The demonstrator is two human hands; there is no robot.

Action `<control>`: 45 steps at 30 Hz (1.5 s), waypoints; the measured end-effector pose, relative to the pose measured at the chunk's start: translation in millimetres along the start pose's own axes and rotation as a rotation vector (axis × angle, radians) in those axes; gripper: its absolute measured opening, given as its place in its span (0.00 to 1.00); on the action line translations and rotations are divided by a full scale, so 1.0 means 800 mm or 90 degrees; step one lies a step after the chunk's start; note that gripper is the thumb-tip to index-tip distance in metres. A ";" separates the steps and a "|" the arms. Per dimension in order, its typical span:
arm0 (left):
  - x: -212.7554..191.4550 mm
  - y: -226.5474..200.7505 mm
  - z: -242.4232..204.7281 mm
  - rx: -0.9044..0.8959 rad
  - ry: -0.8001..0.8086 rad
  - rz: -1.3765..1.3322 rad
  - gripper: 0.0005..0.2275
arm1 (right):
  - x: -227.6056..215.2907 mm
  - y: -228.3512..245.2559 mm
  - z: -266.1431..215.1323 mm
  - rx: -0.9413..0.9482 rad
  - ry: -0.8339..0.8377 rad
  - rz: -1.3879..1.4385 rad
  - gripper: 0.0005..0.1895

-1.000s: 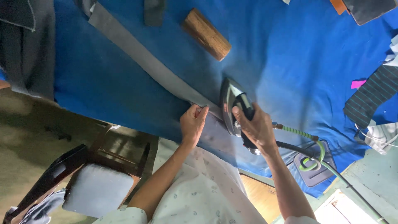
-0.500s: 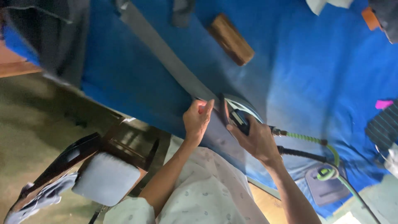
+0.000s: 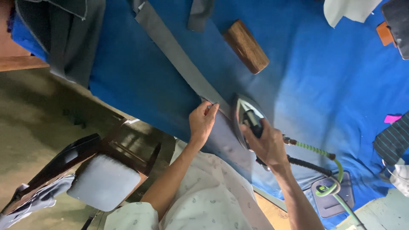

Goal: The person is ironing long strips of fabric on a padded surface using an electric iron.

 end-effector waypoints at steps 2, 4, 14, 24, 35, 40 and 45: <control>-0.001 0.000 -0.003 0.011 -0.008 -0.007 0.07 | 0.014 0.000 0.003 -0.035 0.035 -0.072 0.33; -0.018 -0.020 -0.003 0.046 -0.045 0.020 0.07 | 0.020 -0.005 0.002 -0.070 0.030 -0.076 0.31; -0.028 -0.022 0.013 0.028 -0.053 -0.050 0.19 | 0.024 0.007 0.001 -0.037 0.059 -0.064 0.33; -0.029 -0.030 0.010 0.036 -0.043 -0.088 0.06 | 0.010 0.024 0.009 0.206 0.082 -0.071 0.33; -0.056 -0.039 0.023 -0.005 -0.068 -0.028 0.08 | 0.029 0.033 0.002 -0.061 0.082 -0.045 0.27; -0.057 -0.028 0.040 -0.039 -0.039 -0.073 0.19 | 0.033 0.029 0.005 0.042 0.108 -0.033 0.31; -0.038 0.007 0.061 -0.048 0.022 -0.220 0.16 | 0.009 0.048 0.001 0.222 0.064 0.005 0.28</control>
Point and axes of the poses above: each hand's wrist, its own z-axis towards the middle knuckle, its own x-axis out of the palm, y = z × x, the point moved 5 cm from there along z, towards the middle knuckle, and after that the axes turned 2 degrees about -z, right-handed, at the moved point
